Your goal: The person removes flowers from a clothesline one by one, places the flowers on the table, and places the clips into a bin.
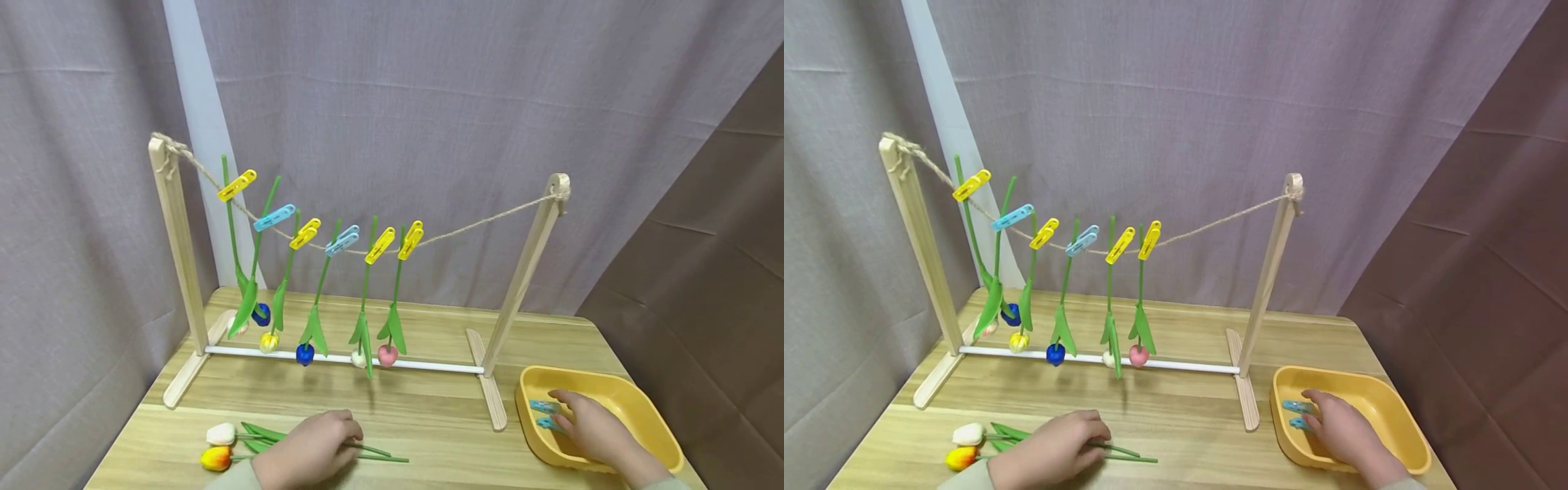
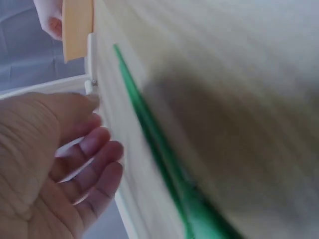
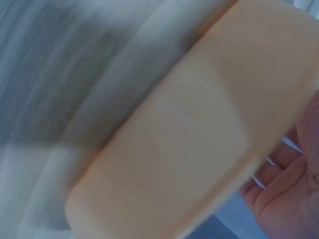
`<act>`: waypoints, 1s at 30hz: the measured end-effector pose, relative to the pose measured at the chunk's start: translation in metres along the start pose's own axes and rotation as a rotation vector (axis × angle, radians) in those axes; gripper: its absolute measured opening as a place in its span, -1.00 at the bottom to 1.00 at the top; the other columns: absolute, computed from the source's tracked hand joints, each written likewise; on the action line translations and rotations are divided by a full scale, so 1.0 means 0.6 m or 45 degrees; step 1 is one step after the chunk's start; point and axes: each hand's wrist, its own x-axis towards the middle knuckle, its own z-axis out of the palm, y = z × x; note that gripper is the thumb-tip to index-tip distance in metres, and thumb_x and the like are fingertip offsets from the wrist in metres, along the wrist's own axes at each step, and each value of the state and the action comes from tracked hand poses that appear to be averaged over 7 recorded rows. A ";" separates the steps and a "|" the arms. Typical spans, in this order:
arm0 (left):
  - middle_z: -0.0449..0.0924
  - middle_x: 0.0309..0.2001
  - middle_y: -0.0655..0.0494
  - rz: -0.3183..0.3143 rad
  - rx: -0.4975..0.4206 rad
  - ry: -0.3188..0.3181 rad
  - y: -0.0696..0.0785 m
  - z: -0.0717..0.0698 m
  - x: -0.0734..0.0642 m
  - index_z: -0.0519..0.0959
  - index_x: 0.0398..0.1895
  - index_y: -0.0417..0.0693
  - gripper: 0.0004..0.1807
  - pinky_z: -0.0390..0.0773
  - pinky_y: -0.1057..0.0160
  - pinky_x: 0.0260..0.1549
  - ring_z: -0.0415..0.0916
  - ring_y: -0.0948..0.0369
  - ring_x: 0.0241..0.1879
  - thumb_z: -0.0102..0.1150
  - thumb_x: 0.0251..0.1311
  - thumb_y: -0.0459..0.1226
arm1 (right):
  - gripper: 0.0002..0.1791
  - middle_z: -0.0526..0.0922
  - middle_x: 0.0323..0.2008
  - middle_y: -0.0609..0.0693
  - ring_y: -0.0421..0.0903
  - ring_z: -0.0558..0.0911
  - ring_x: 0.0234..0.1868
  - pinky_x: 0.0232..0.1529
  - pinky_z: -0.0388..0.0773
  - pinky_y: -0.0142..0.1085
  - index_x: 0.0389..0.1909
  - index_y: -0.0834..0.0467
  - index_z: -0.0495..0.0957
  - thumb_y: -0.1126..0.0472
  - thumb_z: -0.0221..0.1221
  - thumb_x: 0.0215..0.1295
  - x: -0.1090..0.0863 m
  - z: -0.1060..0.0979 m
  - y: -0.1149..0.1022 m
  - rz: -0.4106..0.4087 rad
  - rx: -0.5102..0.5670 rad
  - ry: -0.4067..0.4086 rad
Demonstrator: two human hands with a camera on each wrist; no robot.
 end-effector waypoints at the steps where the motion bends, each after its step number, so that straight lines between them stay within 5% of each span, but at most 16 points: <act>1: 0.54 -0.26 0.33 -0.006 -0.009 0.025 0.000 -0.005 0.001 0.66 -0.20 0.02 -0.86 0.56 0.39 -0.31 0.48 0.43 -0.28 0.25 0.25 -0.17 | -0.55 0.65 -0.09 0.22 0.21 0.63 -0.10 -0.14 0.54 0.14 0.06 0.29 0.52 0.17 0.32 0.20 -0.001 -0.002 -0.003 -0.007 -0.002 0.035; 7: 0.56 0.00 0.18 -0.054 -0.036 0.282 0.008 -0.042 0.014 0.58 0.08 0.00 -0.56 0.58 0.18 -0.05 0.54 0.23 -0.03 0.24 0.23 0.02 | -0.54 0.67 -0.08 0.14 0.19 0.64 -0.10 -0.18 0.57 0.13 0.05 0.19 0.57 0.01 0.32 0.21 0.001 -0.028 -0.041 -0.106 -0.037 0.311; 14: 0.52 0.10 0.20 -0.073 -0.091 0.584 0.026 -0.095 0.042 0.53 0.17 0.00 -0.40 0.50 0.16 0.08 0.49 0.21 0.08 0.33 0.11 0.07 | -0.44 0.67 -0.10 0.04 0.13 0.63 -0.11 -0.15 0.55 0.09 0.04 0.15 0.59 -0.04 0.43 0.04 0.018 -0.081 -0.124 -0.341 -0.020 0.591; 24: 0.55 0.07 0.16 -0.012 -0.077 0.749 0.050 -0.152 0.080 0.54 0.16 -0.05 -0.37 0.53 0.18 0.04 0.52 0.20 0.05 0.34 0.09 0.09 | -0.32 0.63 -0.01 0.01 0.06 0.57 0.01 0.04 0.43 0.02 0.11 0.17 0.54 -0.07 0.44 -0.02 0.057 -0.159 -0.216 -0.556 -0.009 0.695; 30: 0.52 0.11 0.16 -0.003 -0.105 0.762 0.061 -0.168 0.098 0.48 0.22 0.00 -0.31 0.54 0.16 0.02 0.50 0.20 0.07 0.30 0.10 0.15 | -0.31 0.63 -0.01 -0.02 0.01 0.55 0.01 0.08 0.40 -0.02 0.16 0.13 0.52 -0.10 0.39 0.01 0.075 -0.196 -0.256 -0.673 -0.044 0.753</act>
